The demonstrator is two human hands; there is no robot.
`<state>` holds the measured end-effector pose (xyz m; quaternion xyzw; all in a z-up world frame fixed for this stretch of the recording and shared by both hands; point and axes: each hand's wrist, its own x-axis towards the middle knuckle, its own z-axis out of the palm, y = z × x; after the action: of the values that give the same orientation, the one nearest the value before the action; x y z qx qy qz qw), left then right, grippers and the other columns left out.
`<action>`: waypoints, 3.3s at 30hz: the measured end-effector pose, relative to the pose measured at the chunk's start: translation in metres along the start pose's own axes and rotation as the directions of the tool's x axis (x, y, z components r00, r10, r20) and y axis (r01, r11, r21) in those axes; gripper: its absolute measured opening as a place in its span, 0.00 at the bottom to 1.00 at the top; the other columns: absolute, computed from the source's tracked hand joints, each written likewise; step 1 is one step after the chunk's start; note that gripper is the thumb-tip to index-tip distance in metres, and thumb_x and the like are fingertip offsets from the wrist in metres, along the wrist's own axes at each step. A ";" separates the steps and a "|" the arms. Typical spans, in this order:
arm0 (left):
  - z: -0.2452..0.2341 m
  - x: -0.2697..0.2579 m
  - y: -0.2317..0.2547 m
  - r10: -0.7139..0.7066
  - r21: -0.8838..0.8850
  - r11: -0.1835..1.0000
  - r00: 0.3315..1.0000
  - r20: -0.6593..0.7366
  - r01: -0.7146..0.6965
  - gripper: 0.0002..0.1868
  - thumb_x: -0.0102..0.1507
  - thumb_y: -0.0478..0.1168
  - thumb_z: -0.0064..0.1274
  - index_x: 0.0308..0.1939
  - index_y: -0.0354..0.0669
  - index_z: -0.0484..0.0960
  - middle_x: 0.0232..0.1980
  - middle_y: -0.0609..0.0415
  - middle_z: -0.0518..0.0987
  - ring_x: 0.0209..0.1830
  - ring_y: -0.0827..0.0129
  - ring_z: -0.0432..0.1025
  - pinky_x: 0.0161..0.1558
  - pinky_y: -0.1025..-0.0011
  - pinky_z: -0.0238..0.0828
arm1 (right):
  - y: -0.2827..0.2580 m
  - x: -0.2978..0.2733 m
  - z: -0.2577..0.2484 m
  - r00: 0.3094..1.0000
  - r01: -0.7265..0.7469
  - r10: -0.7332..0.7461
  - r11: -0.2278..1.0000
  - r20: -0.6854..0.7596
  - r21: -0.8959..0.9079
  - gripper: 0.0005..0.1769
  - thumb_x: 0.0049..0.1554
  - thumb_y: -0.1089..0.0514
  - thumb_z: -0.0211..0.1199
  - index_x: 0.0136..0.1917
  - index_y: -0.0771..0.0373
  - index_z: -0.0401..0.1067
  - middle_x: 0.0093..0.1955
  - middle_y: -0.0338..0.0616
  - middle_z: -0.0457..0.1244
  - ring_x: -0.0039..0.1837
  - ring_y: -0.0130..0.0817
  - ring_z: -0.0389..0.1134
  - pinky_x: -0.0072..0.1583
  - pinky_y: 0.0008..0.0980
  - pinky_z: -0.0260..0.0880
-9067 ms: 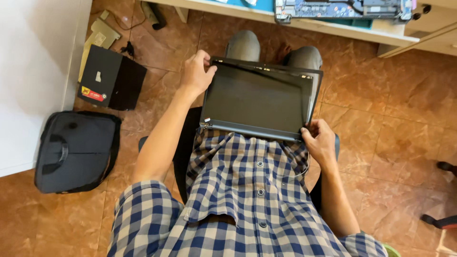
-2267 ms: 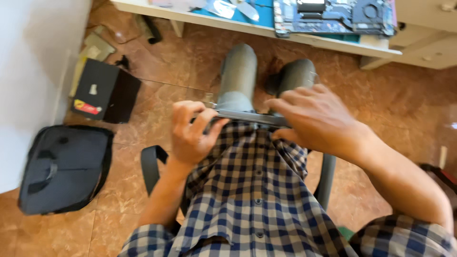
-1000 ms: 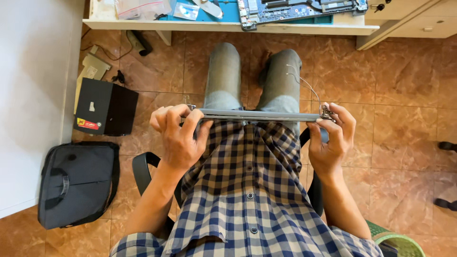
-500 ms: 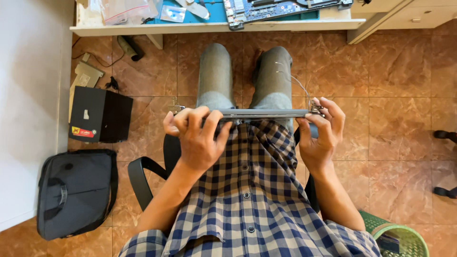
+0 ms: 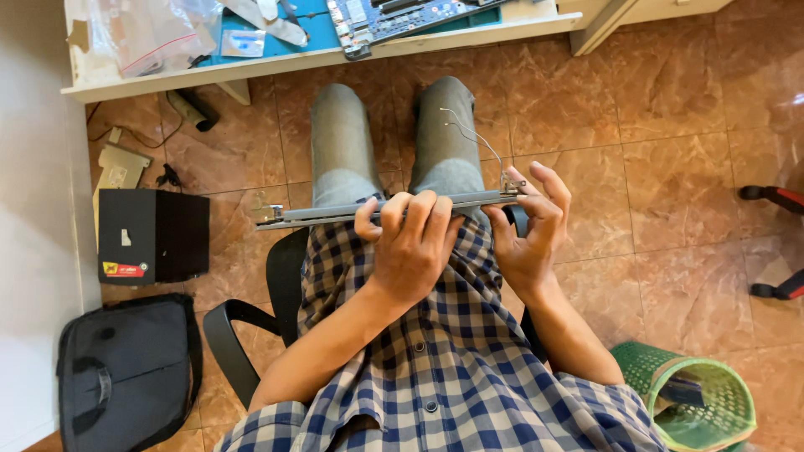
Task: The person sits in a chair and works on a laptop screen assembly resting on their lap. They use their hands to pry and detach the screen bezel from the display panel, then use a screwdriver to remove screws from the back of the assembly.
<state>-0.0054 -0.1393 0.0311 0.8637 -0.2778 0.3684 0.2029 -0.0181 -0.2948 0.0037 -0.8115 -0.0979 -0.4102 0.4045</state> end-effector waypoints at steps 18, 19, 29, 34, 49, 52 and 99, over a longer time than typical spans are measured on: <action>0.039 -0.009 0.023 0.017 -0.032 0.999 0.997 -0.078 -0.019 0.09 0.64 0.34 0.36 0.36 0.42 0.74 0.37 0.54 0.68 0.42 0.63 0.62 0.47 0.53 0.50 | 0.001 -0.011 -0.004 0.999 -0.023 0.024 0.999 0.026 -0.022 0.10 0.53 0.61 0.61 0.40 0.70 0.63 0.59 0.61 0.52 0.54 0.61 0.65 0.55 0.47 0.67; 0.038 -0.008 0.022 0.015 -0.033 0.999 0.997 -0.078 -0.018 0.09 0.64 0.34 0.36 0.36 0.42 0.74 0.37 0.54 0.68 0.42 0.63 0.62 0.47 0.53 0.50 | 0.000 -0.010 -0.004 0.999 -0.022 0.023 0.999 0.027 -0.023 0.10 0.53 0.61 0.61 0.40 0.70 0.63 0.59 0.61 0.52 0.54 0.61 0.65 0.55 0.47 0.67; 0.027 0.007 0.020 0.006 -0.021 1.000 0.990 -0.138 -0.009 0.11 0.64 0.34 0.36 0.31 0.43 0.75 0.33 0.56 0.68 0.39 0.64 0.64 0.43 0.66 0.56 | -0.008 0.000 -0.006 0.987 0.066 -0.045 0.988 0.152 -0.141 0.02 0.52 0.65 0.59 0.39 0.62 0.68 0.59 0.56 0.53 0.60 0.56 0.61 0.57 0.42 0.65; 0.027 0.009 0.020 0.002 -0.030 1.000 0.990 -0.139 -0.007 0.10 0.64 0.35 0.38 0.30 0.43 0.74 0.32 0.55 0.67 0.38 0.63 0.64 0.45 0.65 0.57 | -0.005 0.003 -0.007 0.970 0.130 -0.089 0.975 0.225 -0.178 0.04 0.53 0.64 0.59 0.39 0.64 0.65 0.60 0.58 0.54 0.62 0.61 0.58 0.58 0.47 0.65; 0.012 -0.007 -0.009 0.030 -0.092 0.995 1.000 -0.010 -0.030 0.05 0.58 0.39 0.53 0.29 0.44 0.77 0.34 0.54 0.71 0.41 0.62 0.67 0.42 0.65 0.60 | -0.008 0.005 -0.015 0.974 0.068 -0.015 0.971 0.225 -0.230 0.11 0.52 0.58 0.63 0.38 0.65 0.64 0.64 0.58 0.54 0.57 0.50 0.66 0.50 0.38 0.70; -0.015 -0.006 -0.026 0.047 -0.054 0.997 0.999 0.025 -0.045 0.09 0.58 0.44 0.54 0.32 0.43 0.76 0.37 0.54 0.71 0.46 0.60 0.66 0.49 0.59 0.59 | -0.010 0.006 -0.014 0.973 0.072 -0.025 0.977 0.228 -0.200 0.12 0.51 0.58 0.64 0.39 0.66 0.64 0.63 0.60 0.53 0.57 0.52 0.65 0.51 0.39 0.70; 0.019 -0.166 -0.171 -0.703 0.156 0.705 0.650 0.289 0.692 0.08 0.50 0.48 0.59 0.29 0.55 0.80 0.22 0.67 0.72 0.21 0.72 0.72 0.25 0.74 0.70 | 0.033 -0.086 0.069 0.717 0.412 -0.280 0.909 0.639 -0.064 0.09 0.51 0.52 0.60 0.45 0.54 0.73 0.44 0.39 0.61 0.46 0.39 0.61 0.46 0.35 0.58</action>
<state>0.0169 0.0348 -0.1303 0.9554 0.0516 0.1177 0.2659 -0.0167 -0.2510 -0.1021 -0.9037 -0.3330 -0.1992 0.1812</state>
